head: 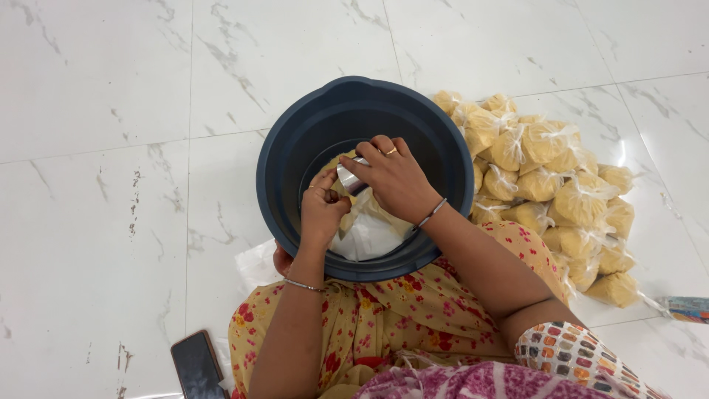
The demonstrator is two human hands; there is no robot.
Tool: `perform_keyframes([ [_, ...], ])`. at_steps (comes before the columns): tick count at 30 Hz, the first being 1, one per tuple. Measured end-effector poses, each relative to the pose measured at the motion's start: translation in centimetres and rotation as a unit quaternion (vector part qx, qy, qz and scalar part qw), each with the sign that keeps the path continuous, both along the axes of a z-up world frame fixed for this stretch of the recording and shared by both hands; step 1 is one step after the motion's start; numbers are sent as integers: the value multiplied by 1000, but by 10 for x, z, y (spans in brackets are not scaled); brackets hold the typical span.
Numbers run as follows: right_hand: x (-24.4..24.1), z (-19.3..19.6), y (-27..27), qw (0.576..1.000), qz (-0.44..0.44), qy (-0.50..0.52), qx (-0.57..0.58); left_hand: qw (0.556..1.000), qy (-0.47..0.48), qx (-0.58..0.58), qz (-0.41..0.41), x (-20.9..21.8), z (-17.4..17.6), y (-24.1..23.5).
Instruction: The person scoops a yellow granular substance from a large blue basin into small clear plastic bags using a metal cup. They then tie the top of each bag with a white string and place the finished package on a pile to the right.
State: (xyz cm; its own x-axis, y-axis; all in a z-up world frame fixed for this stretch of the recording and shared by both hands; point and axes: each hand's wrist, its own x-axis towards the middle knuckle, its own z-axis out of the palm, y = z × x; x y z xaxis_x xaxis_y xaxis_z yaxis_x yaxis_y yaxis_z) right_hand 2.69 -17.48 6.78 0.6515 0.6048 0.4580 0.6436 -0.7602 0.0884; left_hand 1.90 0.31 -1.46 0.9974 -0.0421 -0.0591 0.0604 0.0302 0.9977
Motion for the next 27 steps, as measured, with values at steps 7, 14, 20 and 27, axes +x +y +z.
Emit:
perform_keyframes([
  [7, 20, -11, -17, 970, -95, 224, -22, 998, 6, 68, 0, 0, 4, 3],
  [14, 45, -72, -46, 863, -193, 428, -184, 994, 14, 107, -1, 1, 2, 4],
  [20, 49, -77, -47, 911, -126, 391, 39, 987, -31, 153, -24, -1, -3, 3],
  [27, 40, -55, -22, 943, -10, 298, 151, 973, -50, 207, -85, -5, 7, -6],
])
